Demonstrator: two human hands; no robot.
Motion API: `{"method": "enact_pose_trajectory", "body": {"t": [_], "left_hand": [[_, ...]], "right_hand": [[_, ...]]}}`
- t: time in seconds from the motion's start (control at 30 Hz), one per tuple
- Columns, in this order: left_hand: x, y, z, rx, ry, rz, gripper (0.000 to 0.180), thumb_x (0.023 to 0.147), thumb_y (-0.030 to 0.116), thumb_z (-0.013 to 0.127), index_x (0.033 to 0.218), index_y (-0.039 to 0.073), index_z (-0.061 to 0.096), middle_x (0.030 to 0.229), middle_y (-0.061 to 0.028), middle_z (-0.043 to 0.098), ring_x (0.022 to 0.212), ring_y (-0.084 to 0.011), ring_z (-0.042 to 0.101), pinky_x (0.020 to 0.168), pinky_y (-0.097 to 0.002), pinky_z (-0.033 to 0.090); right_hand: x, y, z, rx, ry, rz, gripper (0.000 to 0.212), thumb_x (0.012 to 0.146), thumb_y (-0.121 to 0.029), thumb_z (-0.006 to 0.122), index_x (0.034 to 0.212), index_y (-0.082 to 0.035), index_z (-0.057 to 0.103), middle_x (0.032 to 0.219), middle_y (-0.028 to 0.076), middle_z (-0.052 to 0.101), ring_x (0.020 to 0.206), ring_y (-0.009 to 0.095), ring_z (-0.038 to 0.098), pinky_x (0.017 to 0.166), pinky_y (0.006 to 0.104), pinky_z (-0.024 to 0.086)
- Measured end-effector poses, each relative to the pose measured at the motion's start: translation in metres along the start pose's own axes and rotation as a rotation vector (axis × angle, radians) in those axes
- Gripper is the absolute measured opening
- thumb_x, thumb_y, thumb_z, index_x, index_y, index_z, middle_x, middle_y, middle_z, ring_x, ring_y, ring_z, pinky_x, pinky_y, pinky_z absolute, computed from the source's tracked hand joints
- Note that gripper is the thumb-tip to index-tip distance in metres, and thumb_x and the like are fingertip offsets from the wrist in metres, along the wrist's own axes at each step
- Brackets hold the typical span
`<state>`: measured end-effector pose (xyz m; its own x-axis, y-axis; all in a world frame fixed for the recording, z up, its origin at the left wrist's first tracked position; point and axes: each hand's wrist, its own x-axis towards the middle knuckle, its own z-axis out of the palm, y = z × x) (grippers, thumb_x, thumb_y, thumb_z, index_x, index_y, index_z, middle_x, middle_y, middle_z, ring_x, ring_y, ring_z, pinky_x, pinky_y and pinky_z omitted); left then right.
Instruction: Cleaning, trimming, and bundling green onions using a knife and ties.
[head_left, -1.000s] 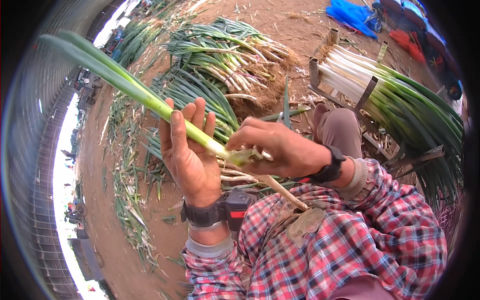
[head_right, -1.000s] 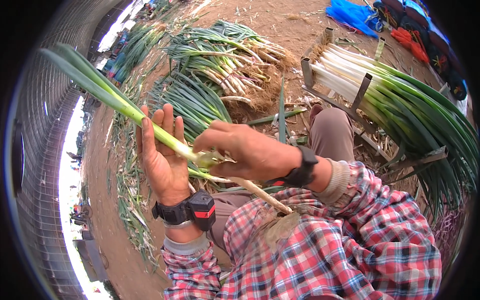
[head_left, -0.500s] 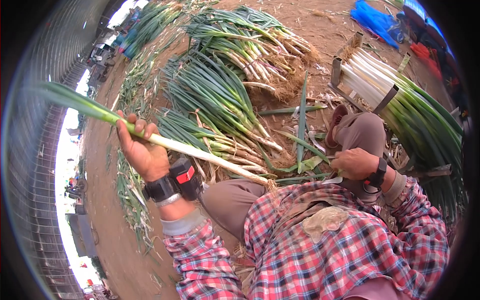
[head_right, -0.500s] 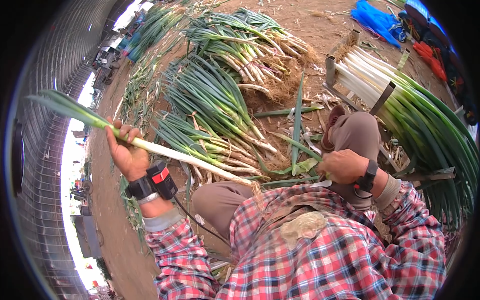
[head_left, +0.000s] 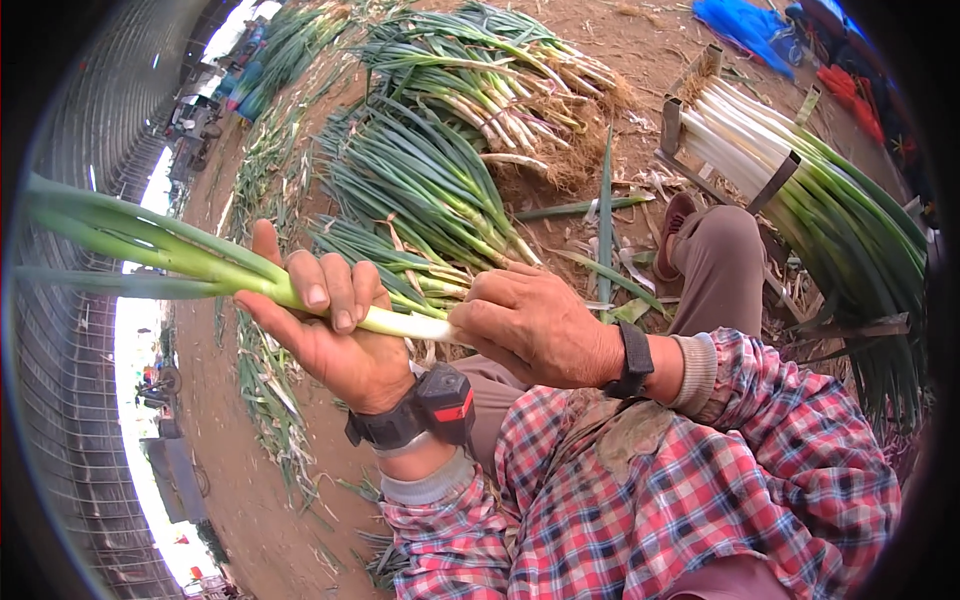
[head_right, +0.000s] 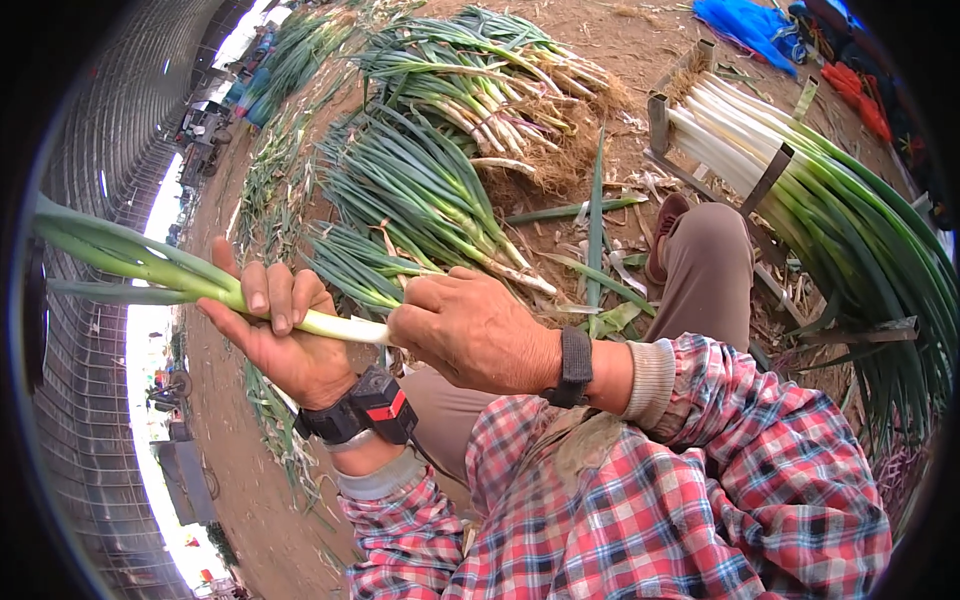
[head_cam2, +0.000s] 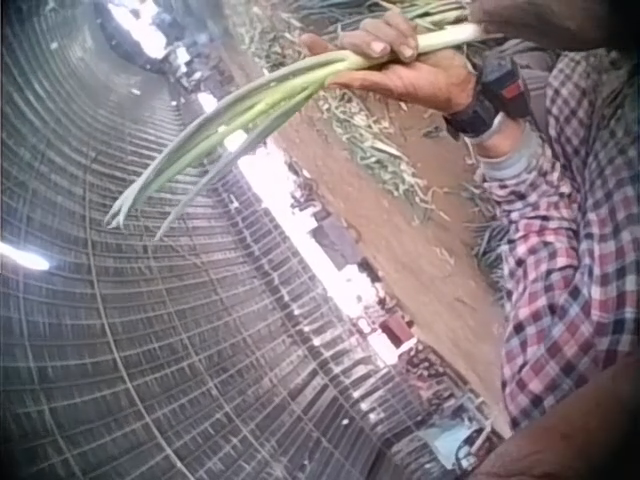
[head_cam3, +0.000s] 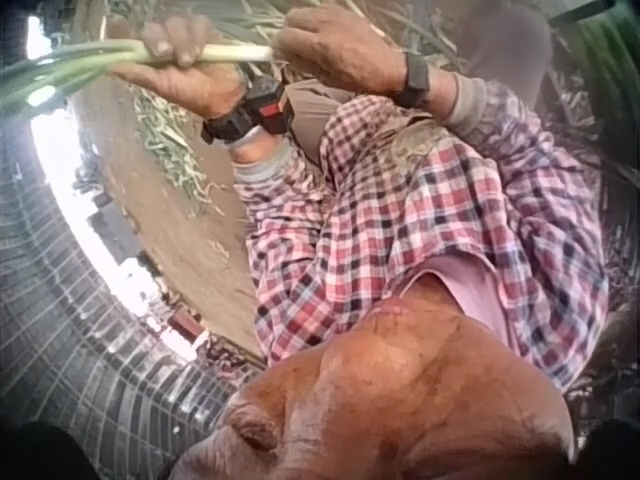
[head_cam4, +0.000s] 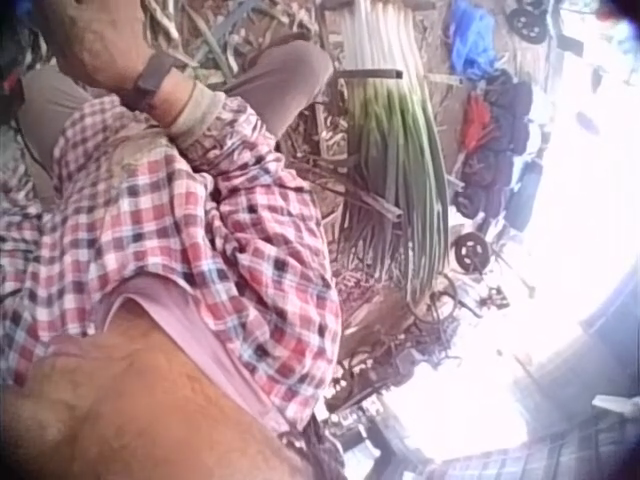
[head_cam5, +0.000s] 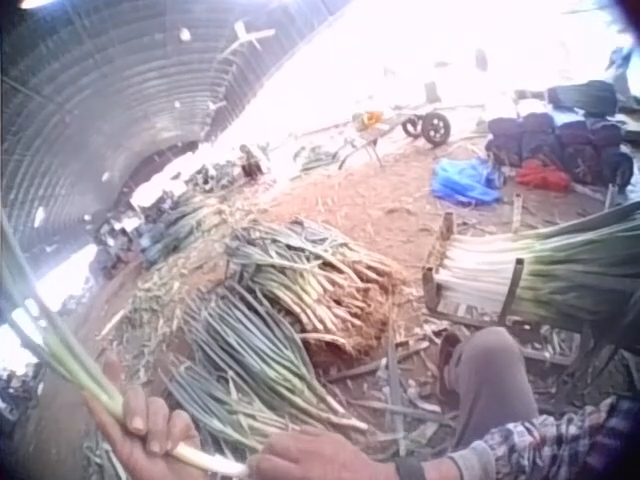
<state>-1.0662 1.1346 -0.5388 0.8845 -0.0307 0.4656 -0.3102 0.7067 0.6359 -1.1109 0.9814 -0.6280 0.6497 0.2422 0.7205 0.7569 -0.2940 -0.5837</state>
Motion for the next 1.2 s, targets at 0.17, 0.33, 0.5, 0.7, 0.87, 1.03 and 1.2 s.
{"method": "enact_pose_trajectory", "body": {"t": [0.17, 0.33, 0.5, 0.7, 0.87, 1.03, 1.2], "left_hand": [[-0.003, -0.008, -0.003, 0.011, -0.088, 0.008, 0.056, 0.101, 0.044, 0.039, 0.135, 0.001, 0.039, 0.066, 0.0025, 0.044, 0.053, -0.0050, 0.037, 0.051, -0.0208, 0.034], [-0.004, -0.011, -0.002, 0.110, -0.027, 0.006, 0.053, 0.101, 0.045, 0.039, 0.131, 0.002, 0.043, 0.064, 0.0031, 0.042, 0.054, -0.0054, 0.037, 0.053, -0.0211, 0.032], [-0.006, -0.019, -0.002, 0.152, 0.091, 0.004, 0.052, 0.100, 0.047, 0.040, 0.127, 0.003, 0.047, 0.062, 0.0041, 0.039, 0.054, -0.0055, 0.035, 0.052, -0.0216, 0.031], [-0.009, -0.019, -0.004, 0.165, -0.001, -0.016, 0.054, 0.098, 0.052, 0.040, 0.122, 0.004, 0.050, 0.061, 0.0048, 0.037, 0.053, -0.0059, 0.033, 0.051, -0.0222, 0.032], [-0.005, -0.025, 0.024, 0.216, 0.263, -0.058, 0.052, 0.099, 0.051, 0.038, 0.117, 0.005, 0.053, 0.067, 0.0053, 0.039, 0.050, -0.0046, 0.033, 0.048, -0.0213, 0.032], [0.004, 0.007, -0.021, 0.055, -0.073, -0.108, 0.050, 0.103, 0.042, 0.035, 0.118, -0.003, 0.051, 0.066, 0.0035, 0.037, 0.051, -0.0054, 0.033, 0.047, -0.0226, 0.031], [0.018, 0.057, -0.050, 0.155, 0.149, 0.022, 0.050, 0.101, 0.044, 0.038, 0.118, -0.001, 0.052, 0.063, 0.0041, 0.038, 0.047, -0.0045, 0.030, 0.045, -0.0215, 0.026]], "right_hand": [[-0.001, 0.002, 0.002, -0.096, -0.005, -0.014, 0.018, 0.078, -0.015, 0.066, 0.089, -0.007, 0.055, 0.078, 0.008, 0.050, 0.071, 0.028, 0.055, 0.062, 0.0390, 0.044], [-0.004, 0.009, 0.009, 0.275, 0.012, 0.196, 0.017, 0.082, -0.017, 0.065, 0.089, -0.006, 0.054, 0.076, 0.011, 0.051, 0.073, 0.032, 0.056, 0.063, 0.0420, 0.045], [-0.004, 0.005, 0.007, 0.262, 0.040, 0.112, 0.016, 0.086, -0.018, 0.064, 0.088, -0.006, 0.054, 0.077, 0.011, 0.054, 0.072, 0.033, 0.056, 0.063, 0.0419, 0.045], [-0.010, 0.008, 0.005, 0.128, 0.063, 0.058, 0.014, 0.091, -0.018, 0.060, 0.088, -0.006, 0.054, 0.075, 0.009, 0.055, 0.068, 0.026, 0.057, 0.061, 0.0379, 0.044], [-0.009, 0.009, 0.003, 1.137, 0.184, 0.800, 0.026, 0.100, -0.025, 0.046, 0.095, -0.001, 0.054, 0.090, 0.010, 0.066, 0.079, 0.014, 0.062, 0.068, 0.0292, 0.050], [-0.027, 0.025, -0.007, 1.725, 0.235, 0.730, 0.022, 0.101, -0.027, 0.046, 0.093, -0.007, 0.051, 0.075, 0.003, 0.057, 0.064, 0.015, 0.060, 0.078, 0.0347, 0.053], [-0.083, 0.062, -0.055, 0.359, -0.363, 0.559, 0.023, 0.093, -0.024, 0.058, 0.078, -0.008, 0.050, 0.061, 0.002, 0.051, 0.050, 0.019, 0.051, 0.055, 0.0358, 0.044]]}}
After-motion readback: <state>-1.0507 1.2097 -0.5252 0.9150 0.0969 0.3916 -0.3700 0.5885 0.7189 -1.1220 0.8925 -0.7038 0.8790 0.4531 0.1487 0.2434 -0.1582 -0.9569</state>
